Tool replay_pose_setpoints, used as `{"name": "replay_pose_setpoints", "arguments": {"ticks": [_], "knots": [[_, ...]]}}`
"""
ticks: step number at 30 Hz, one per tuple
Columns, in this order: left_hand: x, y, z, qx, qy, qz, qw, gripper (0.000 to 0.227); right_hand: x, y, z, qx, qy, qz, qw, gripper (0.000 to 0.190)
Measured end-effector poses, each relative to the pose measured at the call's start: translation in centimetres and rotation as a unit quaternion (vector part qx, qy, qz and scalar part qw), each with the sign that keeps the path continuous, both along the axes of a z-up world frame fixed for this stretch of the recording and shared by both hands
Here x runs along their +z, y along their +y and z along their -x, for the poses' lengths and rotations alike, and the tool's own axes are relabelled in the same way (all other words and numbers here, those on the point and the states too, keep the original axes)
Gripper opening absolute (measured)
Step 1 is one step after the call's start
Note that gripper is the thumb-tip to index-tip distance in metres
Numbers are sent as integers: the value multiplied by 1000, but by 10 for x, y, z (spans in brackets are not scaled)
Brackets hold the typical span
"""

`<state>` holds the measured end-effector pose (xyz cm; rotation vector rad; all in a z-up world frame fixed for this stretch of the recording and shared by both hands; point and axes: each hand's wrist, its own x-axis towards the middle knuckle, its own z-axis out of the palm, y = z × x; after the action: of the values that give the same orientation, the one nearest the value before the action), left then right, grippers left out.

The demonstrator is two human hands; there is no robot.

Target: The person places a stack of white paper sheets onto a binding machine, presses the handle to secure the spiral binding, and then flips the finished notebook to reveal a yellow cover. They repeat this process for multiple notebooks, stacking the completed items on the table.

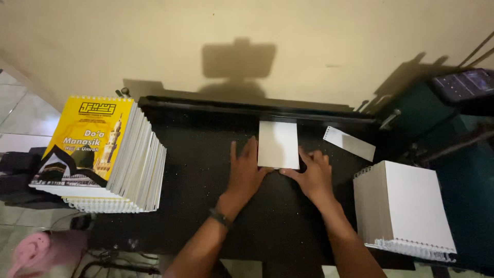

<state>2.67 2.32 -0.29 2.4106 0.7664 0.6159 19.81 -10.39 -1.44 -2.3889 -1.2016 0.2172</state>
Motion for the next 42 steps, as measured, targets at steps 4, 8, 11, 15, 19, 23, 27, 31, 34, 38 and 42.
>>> {"name": "replay_pose_setpoints", "arguments": {"ticks": [4, 8, 11, 15, 19, 23, 27, 31, 34, 38, 42], "knots": [[0, -6, 2, 7, -13, 7, 1000, 80, 1, -5, 10, -1, 24, -1, 1000, 91], [-8, -4, -3, 15, -12, 18, 1000, 85, 4, 0, 5, -5, 54, 5, 999, 88], [2, -9, -4, 22, -10, 8, 1000, 82, 3, 3, 2, -10, 22, 9, 1000, 83], [22, -16, 7, 33, -1, 47, 998, 82, 5, -3, 7, -19, 36, 17, 999, 85], [5, -8, -4, 30, -2, 29, 999, 79, -3, 3, 1, -20, 28, 6, 999, 81], [21, -13, -1, 36, 12, 35, 999, 76, 3, 2, 7, -23, 39, -5, 999, 79], [19, -9, 2, 32, -4, 55, 998, 78, -2, 3, 6, -30, 32, -11, 999, 77], [15, -6, 2, 34, -22, 50, 998, 82, -4, 3, 6, -25, 30, -22, 999, 78], [10, 0, -4, 33, -2, 68, 997, 85, -18, 1, -2, -20, 18, -39, 999, 78], [9, -2, -6, 44, 0, 80, 996, 82, -11, 3, 1, -26, 31, -28, 999, 81], [13, -6, -3, 38, -12, 63, 997, 79, -7, 2, 4, -20, 32, -28, 999, 78]]}}
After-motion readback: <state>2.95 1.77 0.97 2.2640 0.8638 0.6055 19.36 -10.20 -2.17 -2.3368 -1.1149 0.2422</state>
